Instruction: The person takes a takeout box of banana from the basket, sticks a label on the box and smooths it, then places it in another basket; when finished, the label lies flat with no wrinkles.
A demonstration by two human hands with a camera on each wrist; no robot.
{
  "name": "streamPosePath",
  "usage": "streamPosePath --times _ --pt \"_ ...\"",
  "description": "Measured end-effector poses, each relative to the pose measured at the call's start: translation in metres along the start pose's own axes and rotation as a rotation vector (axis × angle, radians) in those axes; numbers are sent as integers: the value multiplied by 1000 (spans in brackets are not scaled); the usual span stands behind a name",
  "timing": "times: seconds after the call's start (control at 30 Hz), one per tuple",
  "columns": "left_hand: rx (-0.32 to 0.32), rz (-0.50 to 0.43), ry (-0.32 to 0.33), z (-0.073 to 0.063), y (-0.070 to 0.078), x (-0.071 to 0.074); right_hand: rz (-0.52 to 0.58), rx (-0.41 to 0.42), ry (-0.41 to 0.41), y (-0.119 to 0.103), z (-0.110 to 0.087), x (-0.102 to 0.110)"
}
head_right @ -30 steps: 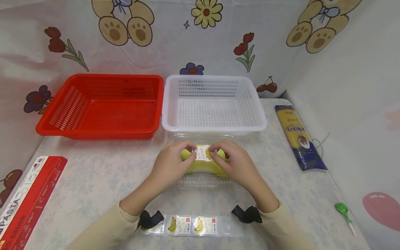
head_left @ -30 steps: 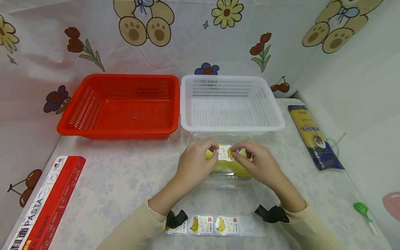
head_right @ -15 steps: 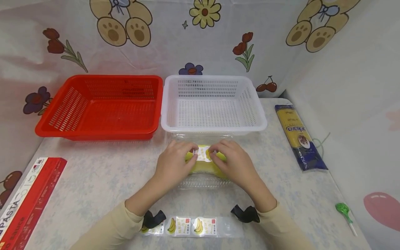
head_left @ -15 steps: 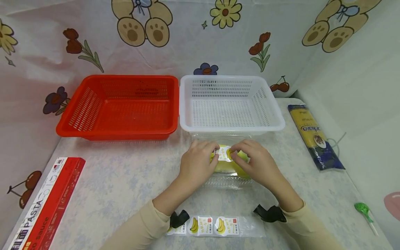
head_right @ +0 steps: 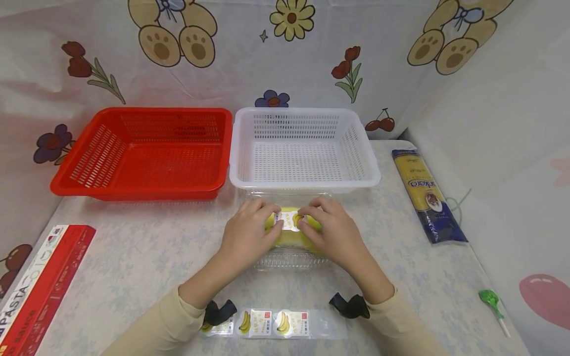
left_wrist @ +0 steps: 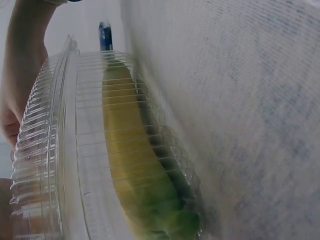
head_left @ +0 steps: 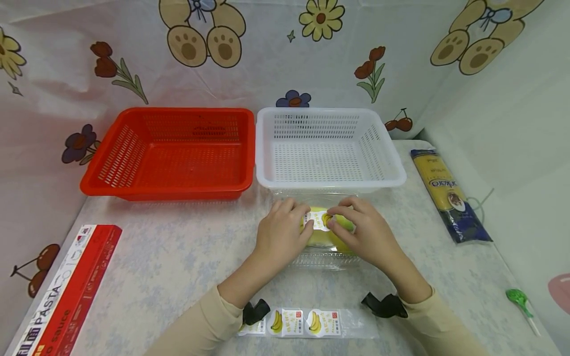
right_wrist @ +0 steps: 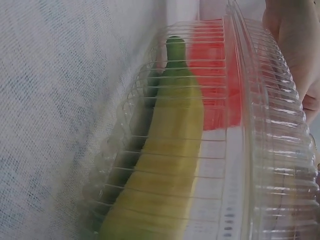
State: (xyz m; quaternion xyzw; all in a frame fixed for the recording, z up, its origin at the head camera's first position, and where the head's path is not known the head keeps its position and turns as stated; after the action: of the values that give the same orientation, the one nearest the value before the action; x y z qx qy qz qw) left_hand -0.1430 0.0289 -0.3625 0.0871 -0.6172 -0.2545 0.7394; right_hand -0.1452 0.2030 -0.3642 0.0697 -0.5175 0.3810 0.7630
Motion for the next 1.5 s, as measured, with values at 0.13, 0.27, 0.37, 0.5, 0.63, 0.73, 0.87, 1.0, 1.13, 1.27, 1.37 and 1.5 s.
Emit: streamPosePath --times 0.13,0.27,0.37,0.5,0.63,0.73,0.87,1.0,1.13,1.27,1.37,1.5 --pt "-16 57 -9 0 0 0 -45 1 -1 0 0 0" --pt "-18 99 -18 -1 0 0 -82 -6 -6 0 -1 1" --pt "-12 109 -18 -1 -2 2 -93 -8 0 1 -3 2" --pt "-12 109 -9 -2 -4 2 -87 -5 15 3 -5 4" --pt "-14 97 0 -2 -4 2 -80 -2 30 3 -5 5" --pt "-16 98 12 -2 -4 2 -80 -3 33 3 -5 4" --pt "-22 97 29 -3 -3 2 -85 -8 33 3 -5 4" --pt "-27 94 39 -4 -3 3 -81 0 42 2 -5 5" --pt "-39 99 53 -4 -3 3 -73 13 47 1 -5 5" --pt "-43 102 57 -5 -4 3 -54 22 51 1 -5 5" --pt "-36 82 52 -7 -6 4 -27 44 67 1 -6 7" --pt "-25 41 63 -10 -10 8 -9 71 101 2 -8 12"
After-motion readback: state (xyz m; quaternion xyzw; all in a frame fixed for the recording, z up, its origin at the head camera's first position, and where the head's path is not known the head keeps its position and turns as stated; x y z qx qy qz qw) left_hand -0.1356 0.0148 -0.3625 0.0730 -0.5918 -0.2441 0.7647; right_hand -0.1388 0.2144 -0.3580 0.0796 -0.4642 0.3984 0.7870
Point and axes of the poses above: each hand's wrist, its own z-axis towards the middle knuckle, its own x-axis out of the back of the hand, y = z × x, the point moved 5 cm from there along z, towards the middle knuckle, and after that the axes turned 6 degrees about x, right-handed, at the moved point
